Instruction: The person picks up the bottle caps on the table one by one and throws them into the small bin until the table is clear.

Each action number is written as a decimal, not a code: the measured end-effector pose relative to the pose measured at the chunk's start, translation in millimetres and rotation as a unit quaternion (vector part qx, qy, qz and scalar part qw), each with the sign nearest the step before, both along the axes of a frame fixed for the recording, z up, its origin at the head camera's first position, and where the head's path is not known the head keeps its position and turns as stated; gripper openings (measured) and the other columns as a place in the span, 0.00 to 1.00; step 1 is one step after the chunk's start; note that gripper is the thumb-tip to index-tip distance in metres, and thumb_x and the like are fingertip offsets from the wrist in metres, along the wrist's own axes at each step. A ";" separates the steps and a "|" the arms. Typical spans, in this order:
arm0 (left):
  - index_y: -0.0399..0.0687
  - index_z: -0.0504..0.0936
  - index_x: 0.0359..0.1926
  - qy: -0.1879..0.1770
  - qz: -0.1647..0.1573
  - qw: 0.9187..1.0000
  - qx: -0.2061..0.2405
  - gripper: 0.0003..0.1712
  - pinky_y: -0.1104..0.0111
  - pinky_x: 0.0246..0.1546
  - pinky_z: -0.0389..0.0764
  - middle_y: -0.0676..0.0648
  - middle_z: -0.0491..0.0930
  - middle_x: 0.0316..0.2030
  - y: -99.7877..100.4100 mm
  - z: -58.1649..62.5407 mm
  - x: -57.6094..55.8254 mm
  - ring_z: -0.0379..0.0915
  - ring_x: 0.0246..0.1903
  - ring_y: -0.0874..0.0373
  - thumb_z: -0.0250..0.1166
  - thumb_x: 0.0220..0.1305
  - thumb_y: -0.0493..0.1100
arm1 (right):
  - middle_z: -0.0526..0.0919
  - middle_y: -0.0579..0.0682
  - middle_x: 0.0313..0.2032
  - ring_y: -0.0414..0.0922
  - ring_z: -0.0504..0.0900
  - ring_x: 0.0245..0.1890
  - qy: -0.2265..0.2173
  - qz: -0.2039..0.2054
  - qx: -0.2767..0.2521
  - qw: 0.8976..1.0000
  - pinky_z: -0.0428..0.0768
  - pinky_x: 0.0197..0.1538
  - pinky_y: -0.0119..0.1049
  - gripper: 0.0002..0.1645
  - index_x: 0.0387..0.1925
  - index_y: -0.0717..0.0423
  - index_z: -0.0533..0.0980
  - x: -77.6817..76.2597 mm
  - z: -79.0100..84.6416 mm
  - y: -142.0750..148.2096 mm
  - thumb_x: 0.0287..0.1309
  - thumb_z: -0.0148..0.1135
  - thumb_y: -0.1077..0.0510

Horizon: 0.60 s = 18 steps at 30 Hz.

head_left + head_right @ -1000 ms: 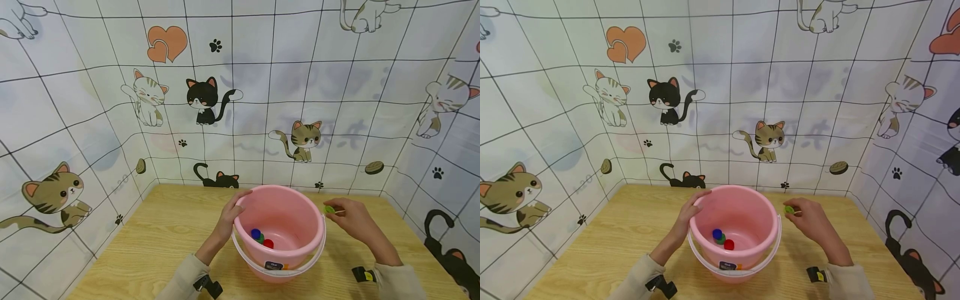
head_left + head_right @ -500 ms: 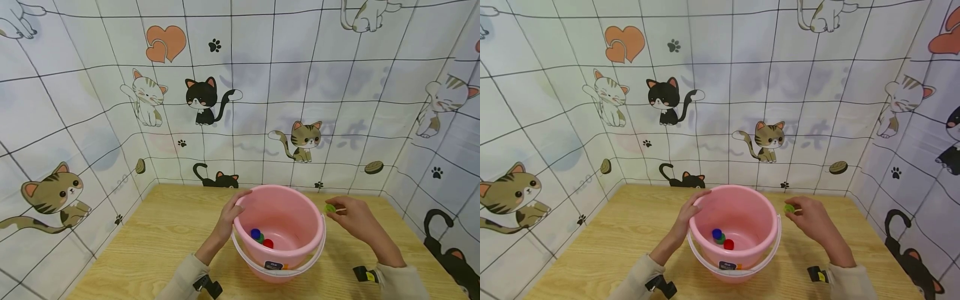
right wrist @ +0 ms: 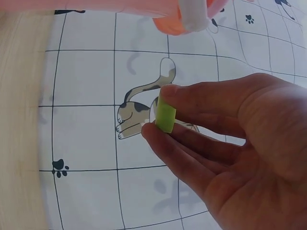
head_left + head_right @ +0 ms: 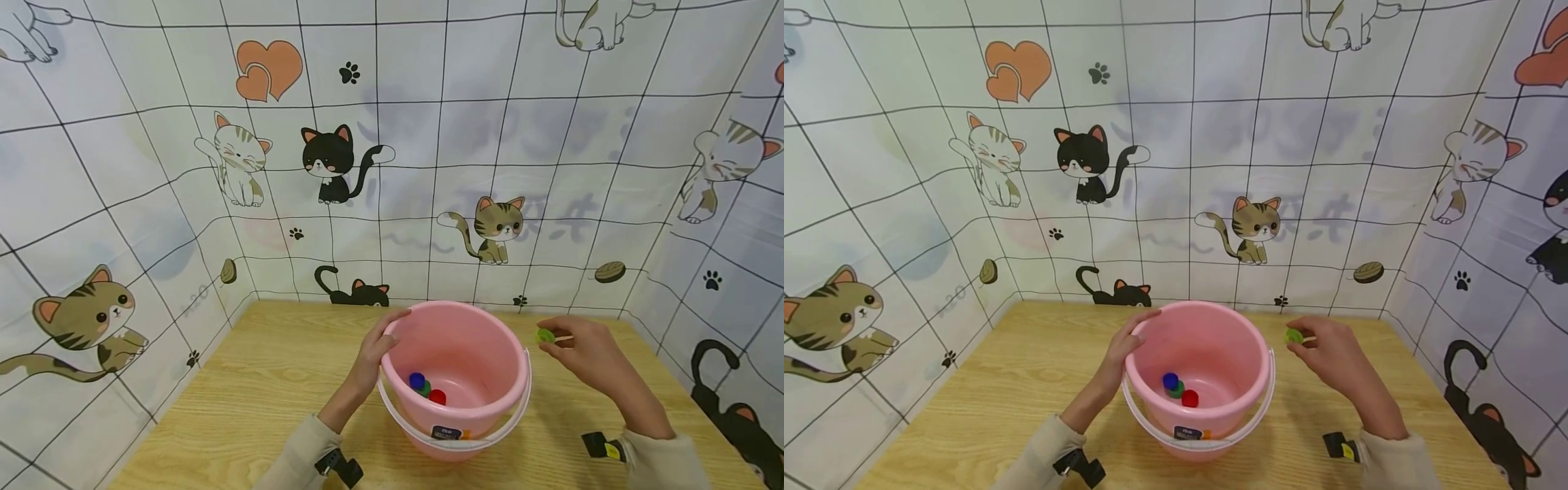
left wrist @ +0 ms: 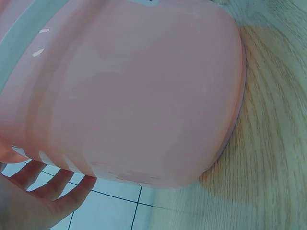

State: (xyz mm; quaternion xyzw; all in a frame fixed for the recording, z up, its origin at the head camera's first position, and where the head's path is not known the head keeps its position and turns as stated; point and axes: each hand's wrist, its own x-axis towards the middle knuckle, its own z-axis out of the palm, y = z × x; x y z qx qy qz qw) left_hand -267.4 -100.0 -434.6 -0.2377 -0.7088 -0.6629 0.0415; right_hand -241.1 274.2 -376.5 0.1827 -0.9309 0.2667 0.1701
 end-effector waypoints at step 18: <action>0.56 0.71 0.73 -0.005 -0.007 1.000 0.006 0.31 0.46 0.62 0.79 0.45 0.69 0.73 -0.7 0.5 0.8 0.74 0.63 0.39 0.48 0.70 0.47 | 0.87 0.66 0.46 0.59 0.91 0.38 0.041 0.008 0.006 0.999 0.89 0.37 0.43 0.21 0.52 0.68 0.82 14.9 13.9 -5.4 0.56 0.72 0.67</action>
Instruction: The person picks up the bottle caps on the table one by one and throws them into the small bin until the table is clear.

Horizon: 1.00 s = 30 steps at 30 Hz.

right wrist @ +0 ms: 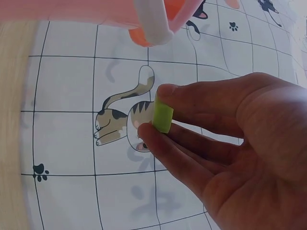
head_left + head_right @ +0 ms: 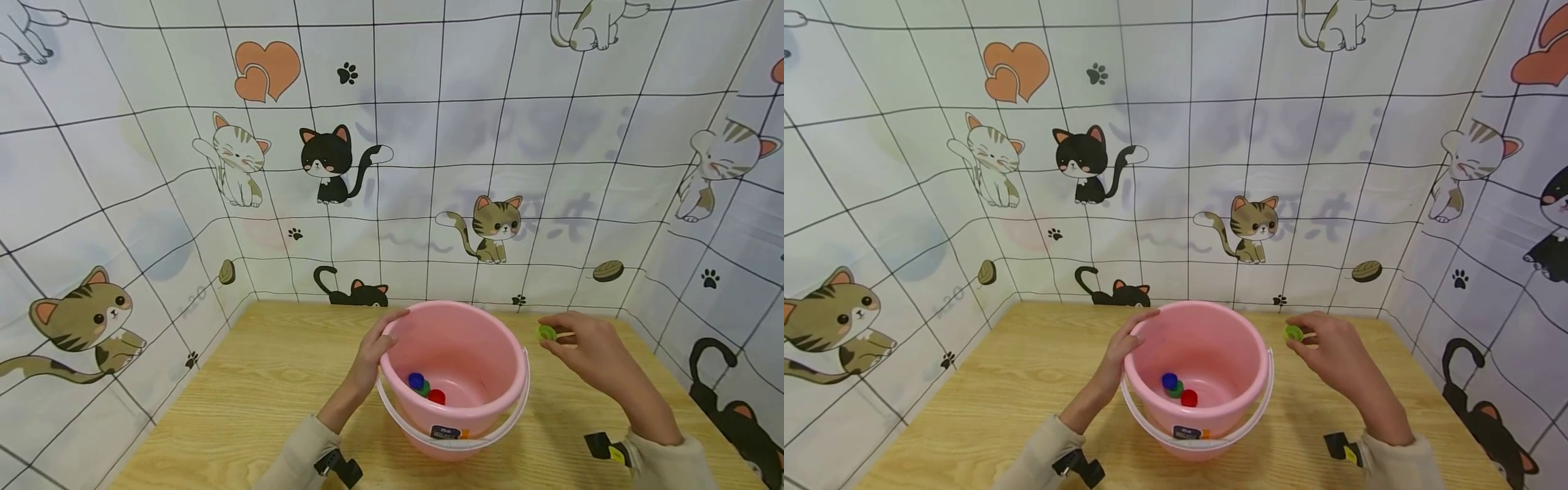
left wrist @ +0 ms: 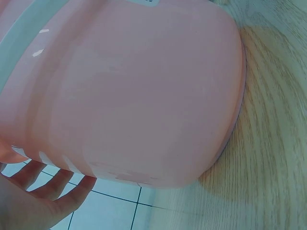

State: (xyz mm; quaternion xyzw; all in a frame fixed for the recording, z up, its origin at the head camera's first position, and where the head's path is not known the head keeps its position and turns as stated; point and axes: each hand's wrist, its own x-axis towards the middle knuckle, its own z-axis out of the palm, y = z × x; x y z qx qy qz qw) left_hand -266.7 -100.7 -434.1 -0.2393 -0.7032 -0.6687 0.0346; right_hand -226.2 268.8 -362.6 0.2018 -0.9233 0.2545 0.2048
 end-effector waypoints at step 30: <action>0.58 0.71 0.72 -0.001 0.001 1.000 -0.003 0.30 0.45 0.61 0.80 0.47 0.69 0.72 -0.1 0.3 0.1 0.74 0.64 0.41 0.48 0.71 0.46 | 0.88 0.58 0.44 0.52 0.91 0.35 0.073 0.044 0.020 0.996 0.89 0.36 0.37 0.20 0.50 0.62 0.84 4.6 23.7 -16.5 0.54 0.75 0.67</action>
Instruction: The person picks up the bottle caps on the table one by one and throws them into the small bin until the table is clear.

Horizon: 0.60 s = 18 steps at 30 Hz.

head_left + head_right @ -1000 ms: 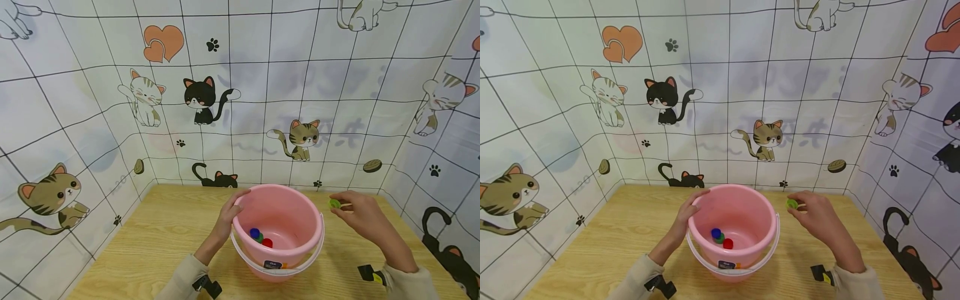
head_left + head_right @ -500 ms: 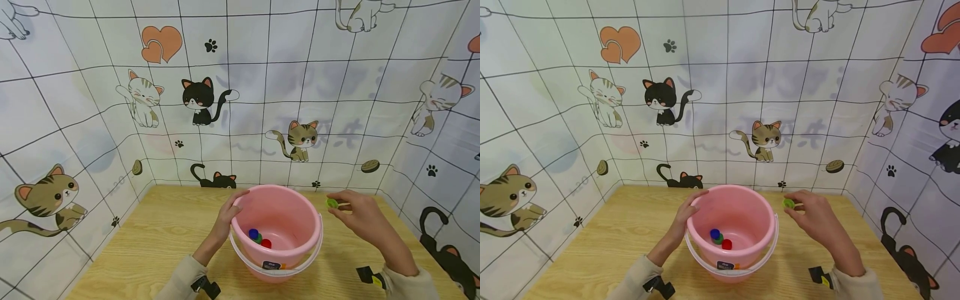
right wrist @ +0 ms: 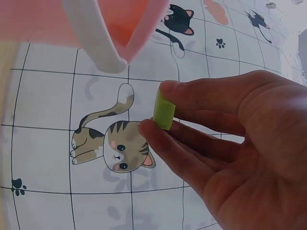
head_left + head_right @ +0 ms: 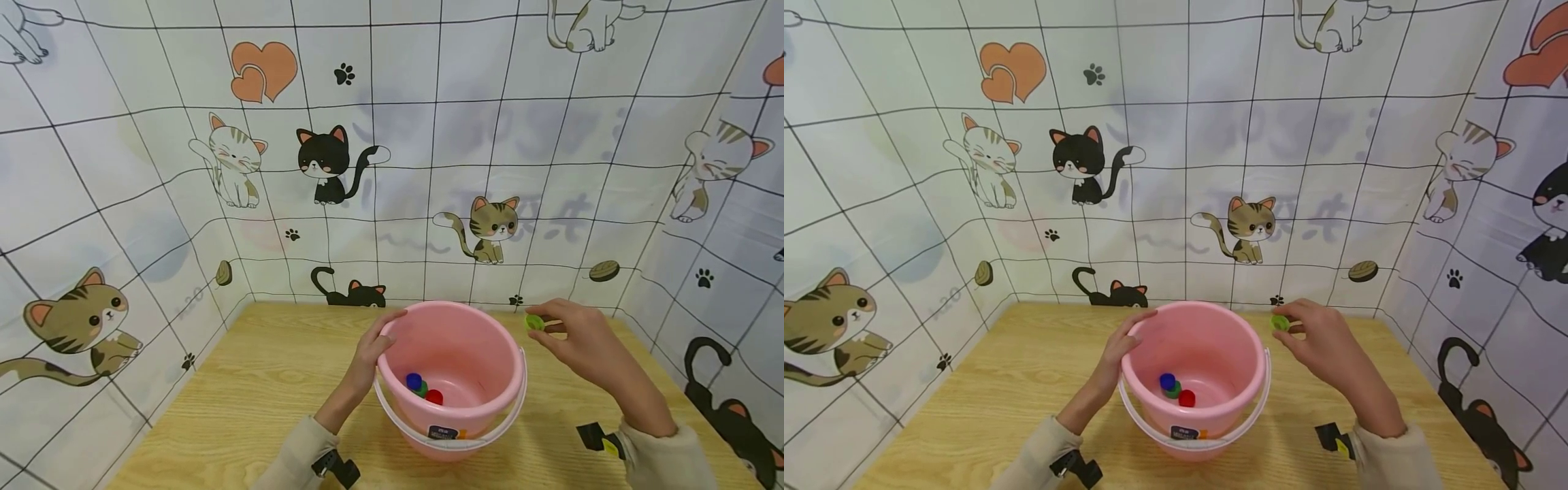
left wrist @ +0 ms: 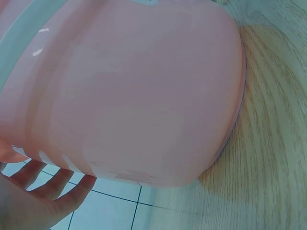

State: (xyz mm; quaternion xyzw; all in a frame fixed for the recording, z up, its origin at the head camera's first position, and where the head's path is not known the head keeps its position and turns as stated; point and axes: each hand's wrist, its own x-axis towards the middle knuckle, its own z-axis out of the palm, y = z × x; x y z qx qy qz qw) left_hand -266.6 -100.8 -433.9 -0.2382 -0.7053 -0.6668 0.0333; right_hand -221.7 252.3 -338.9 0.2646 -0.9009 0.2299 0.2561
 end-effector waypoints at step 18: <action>0.55 0.71 0.73 0.012 -0.001 1.000 -0.001 0.31 0.44 0.62 0.79 0.45 0.68 0.73 -0.2 -0.9 -0.9 0.74 0.64 0.40 0.48 0.71 0.46 | 0.88 0.59 0.45 0.52 0.91 0.37 -0.034 0.021 0.047 0.998 0.89 0.39 0.42 0.18 0.50 0.63 0.84 -20.4 26.1 -28.4 0.57 0.73 0.65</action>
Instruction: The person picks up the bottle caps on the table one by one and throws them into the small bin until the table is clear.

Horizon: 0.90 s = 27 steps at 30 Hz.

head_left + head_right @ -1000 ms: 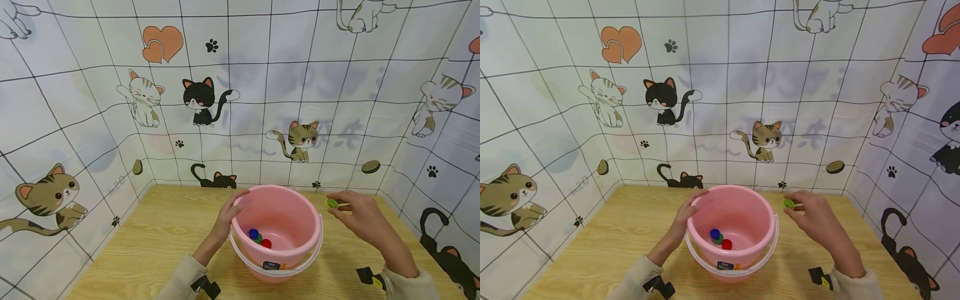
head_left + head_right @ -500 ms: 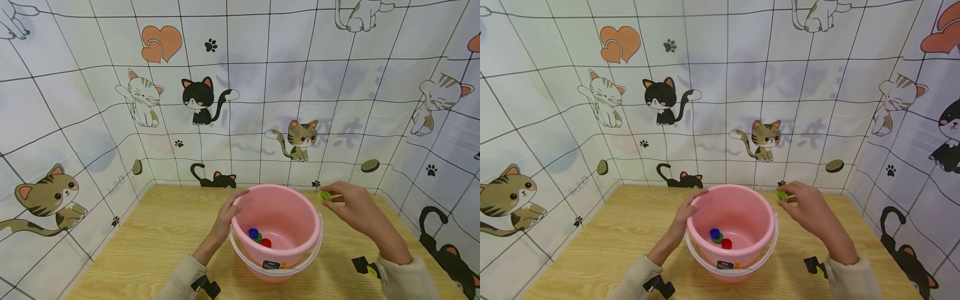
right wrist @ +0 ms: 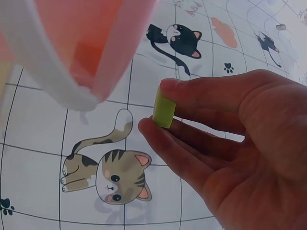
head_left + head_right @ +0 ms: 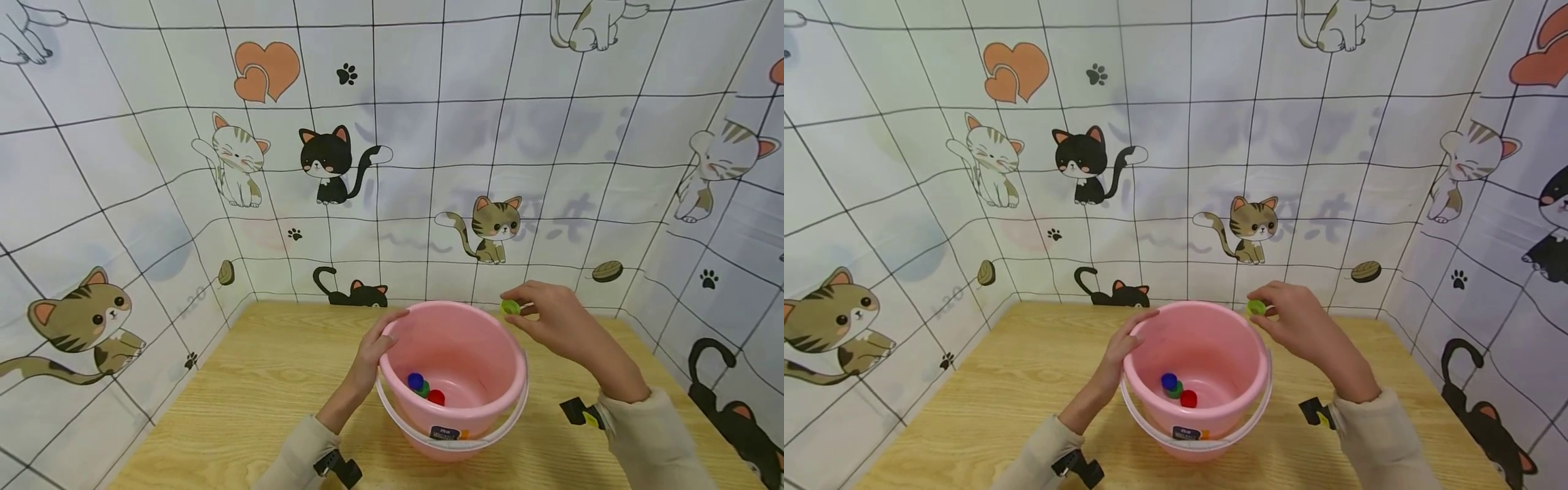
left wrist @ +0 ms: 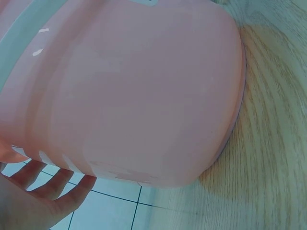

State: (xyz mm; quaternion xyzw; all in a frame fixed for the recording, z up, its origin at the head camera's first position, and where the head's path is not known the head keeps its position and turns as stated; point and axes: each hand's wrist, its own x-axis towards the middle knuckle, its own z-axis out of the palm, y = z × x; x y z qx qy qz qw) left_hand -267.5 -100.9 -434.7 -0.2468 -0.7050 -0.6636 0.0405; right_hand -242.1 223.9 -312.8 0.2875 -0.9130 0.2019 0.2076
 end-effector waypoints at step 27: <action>0.52 0.70 0.73 0.003 -0.005 1.000 0.007 0.31 0.45 0.61 0.80 0.42 0.68 0.72 -0.3 -0.1 -1.6 0.73 0.63 0.38 0.48 0.71 0.47 | 0.89 0.59 0.46 0.51 0.91 0.39 -0.033 0.045 0.059 0.997 0.89 0.44 0.46 0.18 0.50 0.64 0.84 -29.7 31.3 -47.3 0.58 0.72 0.63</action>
